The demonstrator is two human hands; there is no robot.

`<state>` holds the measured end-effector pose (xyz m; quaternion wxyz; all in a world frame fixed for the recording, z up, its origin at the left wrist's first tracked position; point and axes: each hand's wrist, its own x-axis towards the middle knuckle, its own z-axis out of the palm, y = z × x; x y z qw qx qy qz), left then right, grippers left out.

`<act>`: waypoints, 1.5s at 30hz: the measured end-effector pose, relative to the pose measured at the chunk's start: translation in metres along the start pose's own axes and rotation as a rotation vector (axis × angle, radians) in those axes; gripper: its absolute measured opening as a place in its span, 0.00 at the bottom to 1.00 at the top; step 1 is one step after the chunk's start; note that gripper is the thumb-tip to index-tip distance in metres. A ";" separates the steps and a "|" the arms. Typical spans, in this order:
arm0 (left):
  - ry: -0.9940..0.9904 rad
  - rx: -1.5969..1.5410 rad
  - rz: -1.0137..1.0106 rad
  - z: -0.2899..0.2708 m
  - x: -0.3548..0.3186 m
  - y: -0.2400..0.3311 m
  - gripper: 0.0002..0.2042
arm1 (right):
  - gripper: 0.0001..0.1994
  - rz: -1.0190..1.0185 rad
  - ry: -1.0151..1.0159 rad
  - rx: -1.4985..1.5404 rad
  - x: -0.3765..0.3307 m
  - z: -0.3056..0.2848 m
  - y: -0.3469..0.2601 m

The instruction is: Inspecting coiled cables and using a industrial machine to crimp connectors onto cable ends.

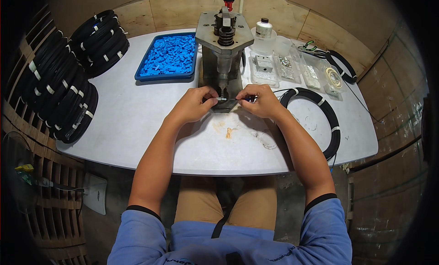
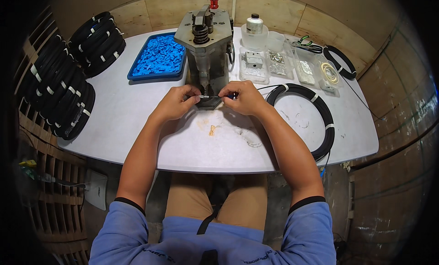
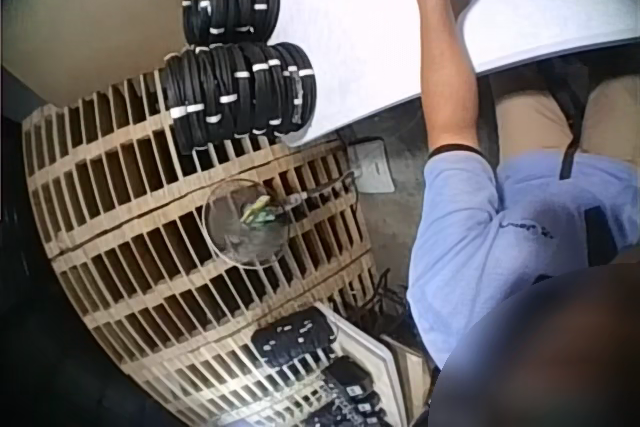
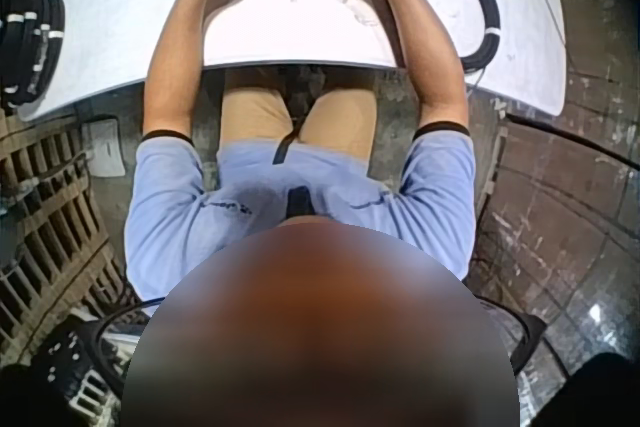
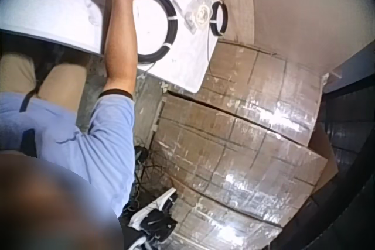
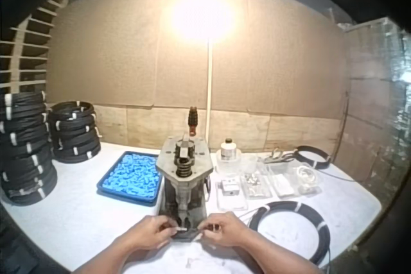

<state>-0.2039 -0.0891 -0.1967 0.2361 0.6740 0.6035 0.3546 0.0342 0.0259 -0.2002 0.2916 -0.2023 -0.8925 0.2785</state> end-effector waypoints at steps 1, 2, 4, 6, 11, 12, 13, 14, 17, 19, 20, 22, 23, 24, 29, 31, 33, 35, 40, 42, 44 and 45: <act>0.000 -0.007 0.004 0.001 0.000 -0.001 0.12 | 0.08 -0.006 -0.005 -0.015 0.000 0.000 0.000; 0.000 -0.014 0.009 0.001 0.001 -0.001 0.12 | 0.08 -0.006 -0.005 -0.015 0.000 -0.001 0.000; 0.006 0.000 0.013 0.001 0.000 -0.003 0.12 | 0.08 0.039 -0.024 0.011 0.000 0.000 0.001; 0.011 0.013 0.019 0.001 0.000 -0.003 0.12 | 0.06 0.026 -0.014 0.018 0.000 0.001 0.002; 0.011 0.011 0.023 0.001 0.000 0.000 0.11 | 0.05 0.048 -0.020 0.013 0.000 0.000 0.003; 0.011 0.011 0.023 0.001 -0.001 -0.002 0.11 | 0.05 0.035 -0.016 0.013 0.001 0.000 0.001; 0.011 -0.004 0.023 0.001 0.000 -0.004 0.11 | 0.05 0.022 -0.011 0.013 0.001 0.001 0.001; 0.010 -0.020 0.024 0.001 0.000 -0.005 0.11 | 0.05 0.021 -0.012 0.013 0.001 0.001 0.001; 0.003 -0.006 0.006 0.001 0.000 0.000 0.11 | 0.05 0.042 -0.011 0.035 0.000 0.001 0.004; 0.004 -0.011 0.006 0.001 0.000 0.000 0.11 | 0.05 0.022 0.000 0.030 0.000 0.002 0.003; 0.004 -0.016 0.006 0.001 0.000 0.000 0.11 | 0.05 0.021 0.000 0.031 0.000 0.002 0.003; 0.009 -0.008 0.010 0.001 0.000 -0.001 0.11 | 0.04 0.048 -0.005 0.021 0.000 0.002 0.002; 0.014 0.001 0.014 0.001 0.000 -0.002 0.11 | 0.04 0.048 -0.004 0.022 0.000 0.002 0.002; 0.014 0.000 0.014 0.001 0.000 -0.002 0.11 | 0.04 0.026 0.004 0.018 0.000 0.002 0.002; 0.008 -0.003 0.004 0.001 0.001 -0.001 0.11 | 0.04 0.017 0.009 0.014 -0.001 0.001 0.003; 0.008 -0.009 0.007 0.001 0.001 -0.002 0.11 | 0.04 0.007 0.006 0.011 0.000 0.001 0.002; 0.007 -0.016 0.010 0.001 0.001 -0.003 0.11 | 0.04 0.015 0.004 0.010 0.000 0.001 0.002; 0.009 -0.007 -0.005 0.001 0.000 -0.002 0.11 | 0.04 0.022 0.001 0.010 0.000 0.001 0.002; 0.005 -0.014 -0.003 -0.001 0.000 0.000 0.12 | 0.08 0.059 -0.006 0.019 0.000 0.001 0.001; 0.001 -0.005 -0.007 -0.001 0.000 -0.001 0.12 | 0.08 0.028 0.010 0.004 0.000 0.002 0.000; -0.001 -0.044 -0.002 -0.001 0.000 -0.003 0.12 | 0.08 -0.004 0.025 -0.009 0.001 0.002 -0.002; -0.001 -0.045 -0.002 -0.001 0.000 -0.003 0.12 | 0.08 -0.009 0.005 -0.041 0.001 0.001 -0.003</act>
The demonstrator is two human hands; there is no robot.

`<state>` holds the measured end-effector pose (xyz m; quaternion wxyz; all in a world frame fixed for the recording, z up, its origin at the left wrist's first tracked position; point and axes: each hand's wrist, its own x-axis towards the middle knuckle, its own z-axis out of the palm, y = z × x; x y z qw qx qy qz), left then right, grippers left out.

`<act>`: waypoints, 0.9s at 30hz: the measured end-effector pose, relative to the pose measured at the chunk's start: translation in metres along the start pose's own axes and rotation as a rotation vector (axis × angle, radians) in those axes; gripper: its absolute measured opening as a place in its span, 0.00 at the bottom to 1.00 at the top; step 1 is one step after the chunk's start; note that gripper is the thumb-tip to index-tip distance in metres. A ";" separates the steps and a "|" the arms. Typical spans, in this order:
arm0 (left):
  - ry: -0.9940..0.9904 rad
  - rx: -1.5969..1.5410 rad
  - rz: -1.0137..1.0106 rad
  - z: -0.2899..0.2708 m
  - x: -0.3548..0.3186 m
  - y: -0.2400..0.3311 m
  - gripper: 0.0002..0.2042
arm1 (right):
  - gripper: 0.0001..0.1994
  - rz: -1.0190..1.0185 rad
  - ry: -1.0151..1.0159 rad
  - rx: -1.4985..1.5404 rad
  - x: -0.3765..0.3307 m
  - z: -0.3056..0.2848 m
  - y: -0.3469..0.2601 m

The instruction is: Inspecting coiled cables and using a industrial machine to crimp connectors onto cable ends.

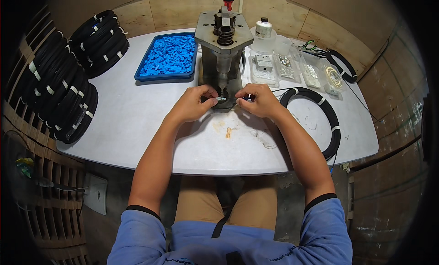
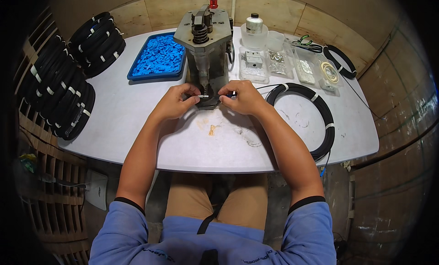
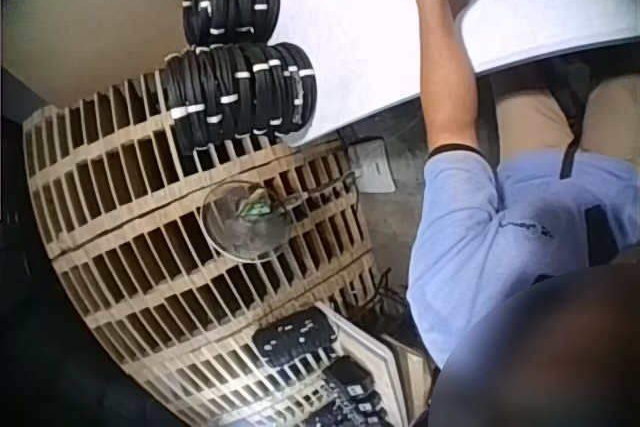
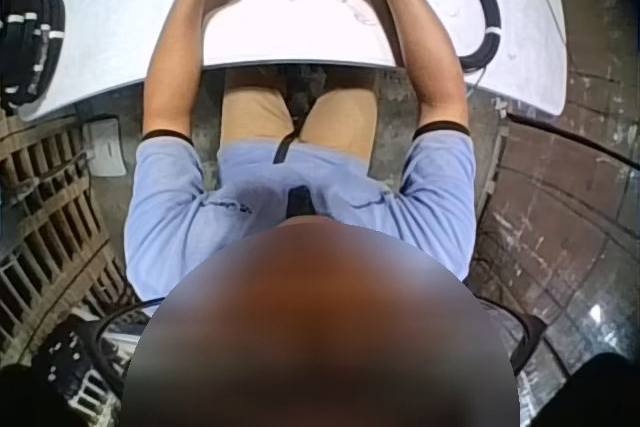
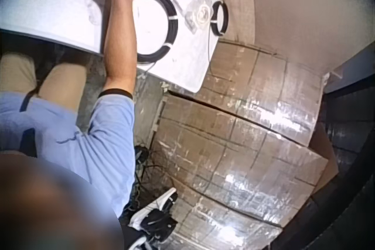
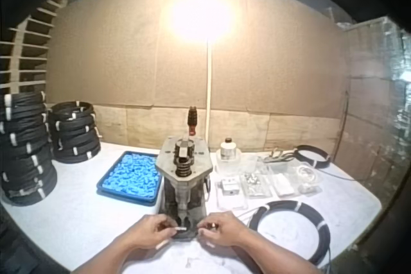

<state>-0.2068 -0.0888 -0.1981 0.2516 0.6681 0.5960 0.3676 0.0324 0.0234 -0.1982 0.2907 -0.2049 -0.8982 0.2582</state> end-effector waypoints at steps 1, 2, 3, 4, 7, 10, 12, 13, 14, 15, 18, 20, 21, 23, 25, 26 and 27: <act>0.003 0.013 0.003 0.000 0.000 0.000 0.12 | 0.08 -0.006 -0.020 -0.032 0.000 -0.001 -0.001; 0.005 0.025 0.006 0.000 0.000 0.000 0.12 | 0.08 -0.006 -0.021 -0.031 0.001 -0.001 -0.002; 0.005 0.025 0.006 0.000 0.000 0.000 0.12 | 0.08 -0.030 -0.013 -0.043 0.001 -0.002 -0.003; 0.005 0.011 0.001 0.001 0.001 -0.001 0.12 | 0.07 -0.055 -0.005 -0.054 0.001 -0.002 -0.005; 0.008 -0.003 -0.017 0.002 0.001 0.001 0.12 | 0.06 -0.020 -0.013 -0.050 0.001 -0.004 -0.008; 0.010 -0.002 -0.027 0.002 0.001 0.000 0.12 | 0.06 -0.049 -0.010 -0.055 0.001 -0.003 -0.005; 0.006 -0.002 -0.024 0.002 0.002 -0.001 0.12 | 0.06 -0.050 -0.011 -0.057 0.001 -0.003 -0.004; 0.010 0.009 -0.020 0.002 0.001 -0.001 0.12 | 0.06 -0.050 -0.012 -0.059 0.001 -0.003 -0.003; 0.014 0.020 -0.017 0.002 0.001 0.000 0.12 | 0.06 -0.049 -0.012 -0.059 0.001 -0.003 -0.003; 0.015 0.021 -0.017 0.002 0.001 -0.001 0.12 | 0.06 -0.051 -0.010 -0.059 0.001 -0.003 -0.004; 0.006 -0.002 -0.020 0.001 0.001 -0.002 0.13 | 0.06 -0.045 -0.015 -0.064 0.001 -0.002 -0.003; 0.013 0.014 -0.009 0.001 0.000 0.000 0.13 | 0.06 -0.037 -0.020 -0.069 0.001 -0.002 -0.003; 0.013 0.013 -0.008 0.000 0.000 0.001 0.13 | 0.06 -0.032 -0.019 -0.068 0.001 -0.002 -0.003; 0.006 -0.003 -0.017 0.000 0.000 0.004 0.12 | 0.06 -0.027 -0.016 -0.067 0.000 -0.002 -0.003; 0.009 0.008 -0.012 -0.001 -0.001 0.004 0.12 | 0.06 -0.014 -0.015 -0.068 0.001 -0.001 -0.004; 0.012 0.019 -0.007 -0.001 -0.001 0.004 0.12 | 0.06 -0.014 -0.015 -0.068 0.001 -0.002 -0.005; 0.013 0.019 -0.008 -0.001 -0.001 0.003 0.12 | 0.06 -0.008 -0.010 -0.061 0.001 -0.002 -0.007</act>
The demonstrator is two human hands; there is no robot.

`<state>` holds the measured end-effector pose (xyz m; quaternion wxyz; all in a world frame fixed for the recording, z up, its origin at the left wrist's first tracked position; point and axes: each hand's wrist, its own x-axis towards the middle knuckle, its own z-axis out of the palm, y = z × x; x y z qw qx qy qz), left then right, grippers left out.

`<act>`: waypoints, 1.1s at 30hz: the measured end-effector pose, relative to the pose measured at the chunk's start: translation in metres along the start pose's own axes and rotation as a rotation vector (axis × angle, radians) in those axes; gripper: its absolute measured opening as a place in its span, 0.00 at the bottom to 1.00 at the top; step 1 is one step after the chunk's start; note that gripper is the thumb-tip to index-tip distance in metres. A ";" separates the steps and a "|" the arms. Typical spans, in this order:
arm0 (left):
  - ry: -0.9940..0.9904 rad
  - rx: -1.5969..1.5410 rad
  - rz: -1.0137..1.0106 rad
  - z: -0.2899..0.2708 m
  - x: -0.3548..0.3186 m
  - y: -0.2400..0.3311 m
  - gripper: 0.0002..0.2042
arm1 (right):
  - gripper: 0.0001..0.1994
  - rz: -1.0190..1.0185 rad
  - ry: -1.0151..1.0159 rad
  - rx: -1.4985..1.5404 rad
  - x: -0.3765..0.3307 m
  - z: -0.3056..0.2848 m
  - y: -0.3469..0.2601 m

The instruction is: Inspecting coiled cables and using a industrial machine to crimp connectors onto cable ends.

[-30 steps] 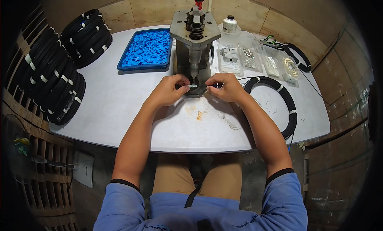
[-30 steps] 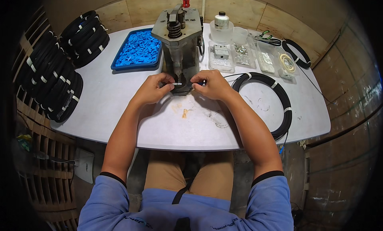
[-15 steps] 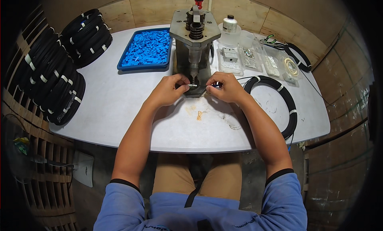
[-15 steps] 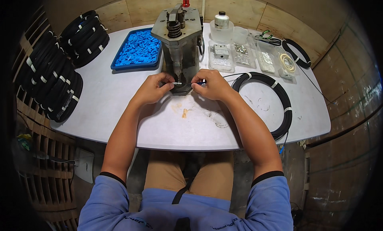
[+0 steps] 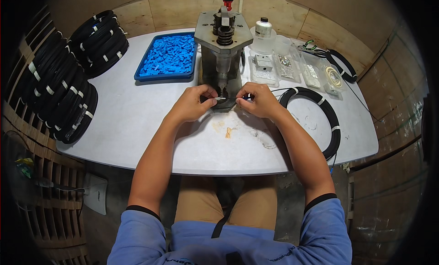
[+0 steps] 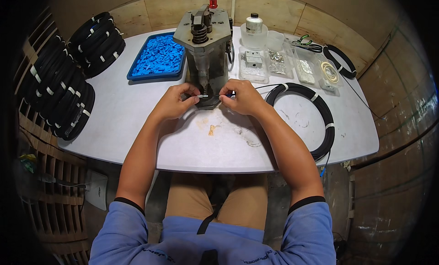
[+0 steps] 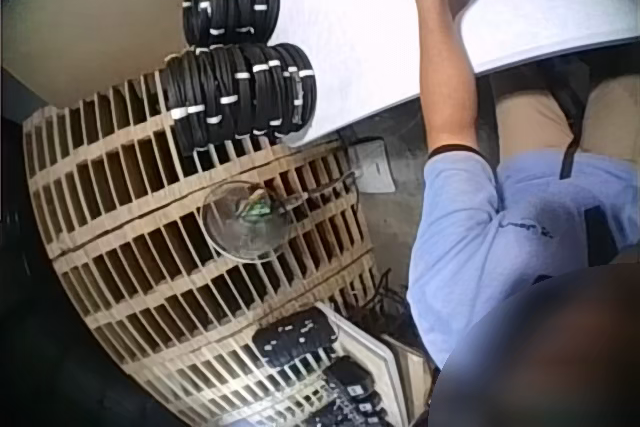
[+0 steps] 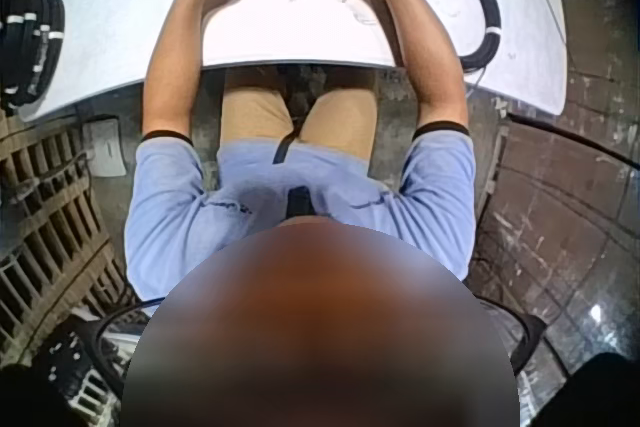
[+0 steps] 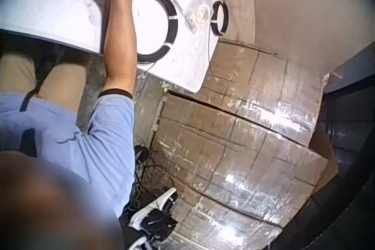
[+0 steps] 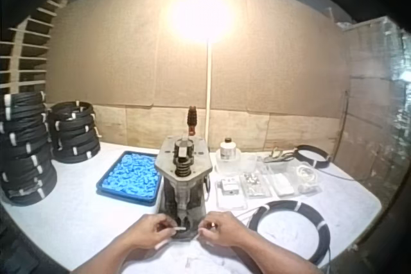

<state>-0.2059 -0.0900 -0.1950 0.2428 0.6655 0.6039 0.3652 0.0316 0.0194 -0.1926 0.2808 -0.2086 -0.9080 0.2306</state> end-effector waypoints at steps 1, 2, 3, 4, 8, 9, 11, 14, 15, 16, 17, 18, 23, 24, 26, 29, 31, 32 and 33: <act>-0.001 -0.007 -0.001 0.000 0.000 -0.001 0.13 | 0.06 0.006 0.004 0.008 0.000 0.000 -0.001; -0.003 -0.014 -0.002 0.000 0.000 -0.002 0.13 | 0.06 0.005 0.004 0.008 0.001 0.000 -0.001; -0.003 -0.015 -0.001 0.000 0.000 -0.002 0.13 | 0.05 0.010 0.002 0.004 0.001 0.000 -0.002; 0.005 -0.007 0.011 0.001 0.000 -0.003 0.12 | 0.05 0.015 0.001 0.000 0.001 0.000 -0.001; 0.001 -0.034 0.004 0.001 0.000 -0.002 0.12 | 0.05 -0.015 0.010 -0.031 0.000 0.001 0.001; 0.000 -0.035 0.004 0.001 0.000 -0.001 0.12 | 0.05 -0.039 0.021 -0.053 0.000 0.001 0.001; 0.001 -0.004 -0.027 0.000 0.000 0.003 0.13 | 0.05 -0.061 0.032 -0.075 -0.001 0.003 0.003; 0.001 -0.003 0.001 0.001 0.000 -0.002 0.13 | 0.05 -0.104 0.054 -0.093 0.000 0.005 0.005; 0.001 -0.004 0.001 0.001 0.000 -0.001 0.13 | 0.05 -0.116 0.057 -0.101 0.000 0.005 0.006; 0.007 0.007 -0.003 0.001 0.001 -0.001 0.13 | 0.05 -0.129 0.060 -0.109 0.000 0.005 0.007; 0.013 0.017 -0.008 0.001 0.001 0.000 0.13 | 0.05 -0.129 0.061 -0.109 0.000 0.006 0.008; 0.013 0.018 -0.008 0.001 0.001 -0.001 0.13 | 0.05 -0.144 0.069 -0.104 0.000 0.006 0.008; 0.017 0.003 -0.009 0.002 0.000 0.002 0.13 | 0.05 -0.197 0.101 -0.129 0.000 0.008 0.012; 0.018 0.004 -0.009 0.002 0.000 0.000 0.13 | 0.05 -0.213 0.112 -0.135 0.000 0.008 0.012; 0.024 -0.015 0.018 0.003 0.001 -0.006 0.12 | 0.05 -0.230 0.123 -0.141 0.001 0.009 0.012; 0.014 0.012 -0.020 0.002 0.000 0.002 0.12 | 0.05 -0.245 0.128 -0.156 0.000 0.009 0.014; 0.022 0.009 -0.006 0.002 0.000 0.000 0.13 | 0.05 -0.251 0.127 -0.140 0.000 0.008 0.011; 0.027 0.004 0.009 0.002 0.000 -0.001 0.13 | 0.05 -0.253 0.127 -0.140 0.000 0.008 0.010; 0.027 0.003 0.010 0.002 0.000 -0.001 0.13 | 0.05 -0.243 0.120 -0.140 -0.001 0.008 0.009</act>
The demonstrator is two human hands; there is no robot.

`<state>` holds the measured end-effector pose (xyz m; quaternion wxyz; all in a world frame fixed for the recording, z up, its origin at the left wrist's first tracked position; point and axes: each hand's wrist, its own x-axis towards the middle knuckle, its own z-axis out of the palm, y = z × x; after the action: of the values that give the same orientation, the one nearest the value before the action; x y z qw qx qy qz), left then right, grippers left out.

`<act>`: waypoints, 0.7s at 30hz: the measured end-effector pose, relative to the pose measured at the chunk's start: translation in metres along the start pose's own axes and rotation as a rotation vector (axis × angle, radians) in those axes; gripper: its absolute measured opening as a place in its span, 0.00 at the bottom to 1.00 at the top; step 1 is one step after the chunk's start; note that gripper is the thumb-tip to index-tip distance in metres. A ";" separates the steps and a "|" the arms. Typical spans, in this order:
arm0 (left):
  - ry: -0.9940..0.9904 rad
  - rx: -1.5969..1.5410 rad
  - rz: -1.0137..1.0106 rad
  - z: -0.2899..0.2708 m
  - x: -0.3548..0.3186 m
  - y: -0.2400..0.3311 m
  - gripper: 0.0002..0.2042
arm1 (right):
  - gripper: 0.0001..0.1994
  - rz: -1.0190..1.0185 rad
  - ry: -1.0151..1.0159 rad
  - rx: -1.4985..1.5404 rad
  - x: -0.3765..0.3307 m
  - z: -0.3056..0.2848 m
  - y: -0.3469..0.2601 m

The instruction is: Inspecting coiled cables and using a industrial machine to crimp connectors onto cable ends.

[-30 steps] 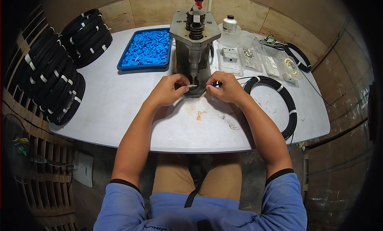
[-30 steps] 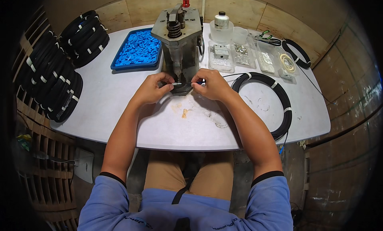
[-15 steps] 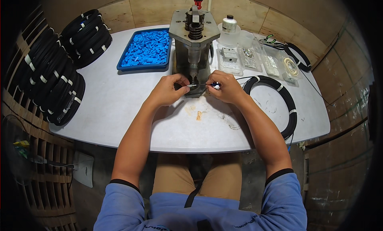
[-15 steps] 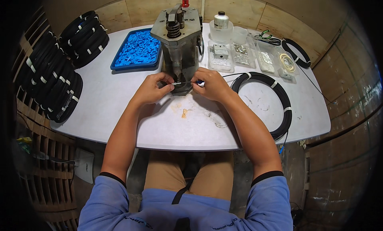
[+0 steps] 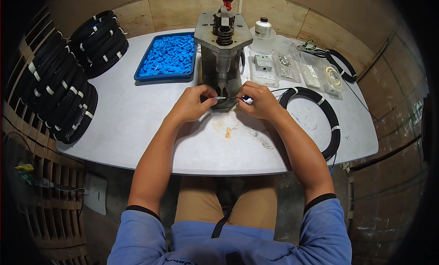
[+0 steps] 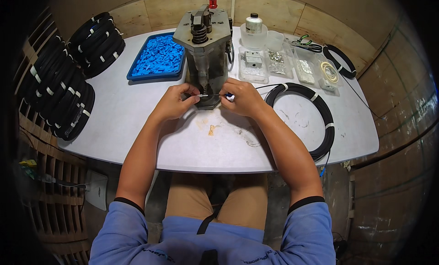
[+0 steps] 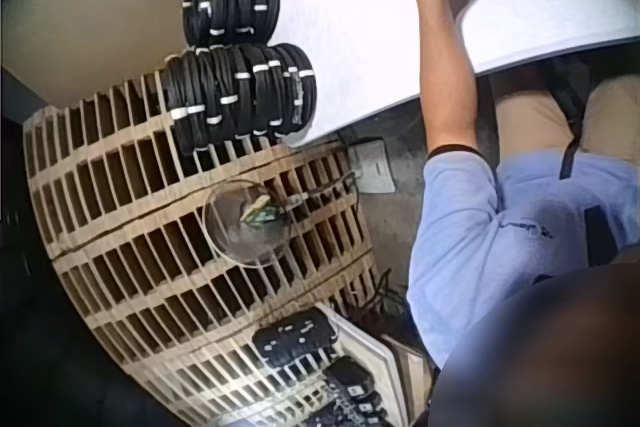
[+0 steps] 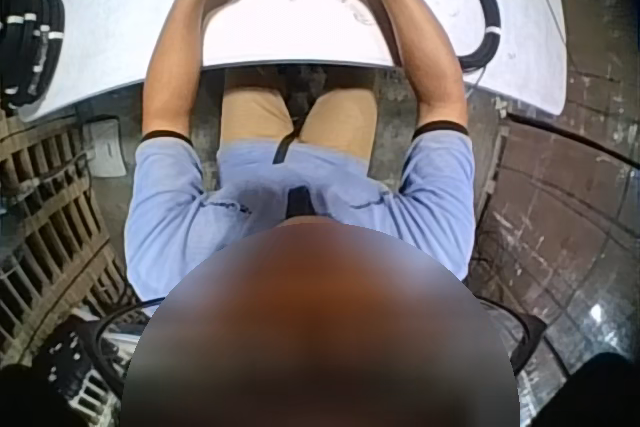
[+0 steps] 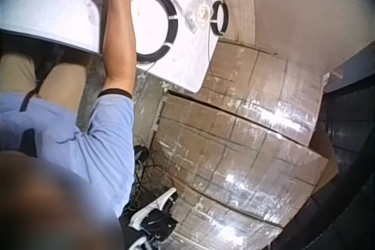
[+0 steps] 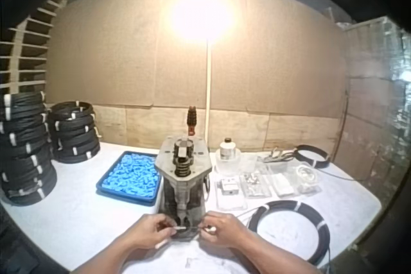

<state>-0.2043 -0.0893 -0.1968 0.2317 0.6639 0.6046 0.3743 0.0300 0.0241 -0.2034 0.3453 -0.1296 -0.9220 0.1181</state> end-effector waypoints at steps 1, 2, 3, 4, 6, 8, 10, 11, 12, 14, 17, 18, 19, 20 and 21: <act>0.003 -0.005 -0.010 0.000 0.000 0.002 0.12 | 0.05 0.009 -0.007 0.000 0.000 -0.001 -0.001; 0.006 -0.011 -0.021 0.001 0.000 0.002 0.12 | 0.05 0.010 -0.008 -0.001 0.000 -0.002 -0.001; 0.006 -0.010 -0.021 0.001 0.000 0.003 0.12 | 0.05 0.018 -0.005 0.003 0.001 -0.003 -0.003; 0.006 -0.027 -0.026 0.001 0.000 0.002 0.12 | 0.05 0.027 -0.003 0.006 0.001 -0.003 -0.003; 0.006 -0.043 -0.030 0.002 0.001 0.002 0.12 | 0.04 0.025 -0.001 0.014 0.001 -0.003 -0.003; 0.012 -0.011 -0.031 0.002 0.001 0.000 0.12 | 0.04 0.024 0.002 0.022 0.001 -0.002 -0.003; 0.009 -0.019 -0.027 0.002 0.001 -0.003 0.12 | 0.04 0.056 -0.015 0.029 0.001 -0.003 -0.005; 0.006 -0.027 -0.023 0.002 0.002 -0.004 0.12 | 0.04 0.055 -0.015 0.030 0.002 -0.002 -0.005; 0.006 -0.028 -0.022 0.002 0.002 -0.003 0.12 | 0.04 0.057 -0.020 0.029 0.001 -0.003 -0.005; 0.006 -0.014 -0.022 0.002 0.002 0.000 0.11 | 0.04 0.060 -0.025 0.027 0.000 -0.003 -0.004; -0.003 -0.031 -0.037 0.001 0.001 0.001 0.11 | 0.04 0.056 -0.022 0.038 0.001 -0.002 -0.003; -0.003 -0.031 -0.037 0.002 0.001 0.001 0.11 | 0.04 0.056 -0.025 0.039 0.001 -0.002 -0.003; 0.003 -0.031 -0.030 0.002 0.001 0.001 0.11 | 0.04 0.056 -0.029 0.040 0.001 -0.002 -0.003; 0.009 -0.031 -0.022 0.002 0.001 0.000 0.11 | 0.04 0.057 -0.028 0.040 0.001 -0.002 -0.003; 0.009 -0.031 -0.022 0.002 0.001 0.000 0.11 | 0.04 0.056 -0.028 0.043 0.001 -0.002 -0.003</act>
<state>-0.2029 -0.0878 -0.1980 0.2434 0.6517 0.6071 0.3840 0.0305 0.0223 -0.2004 0.3315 -0.1462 -0.9201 0.1492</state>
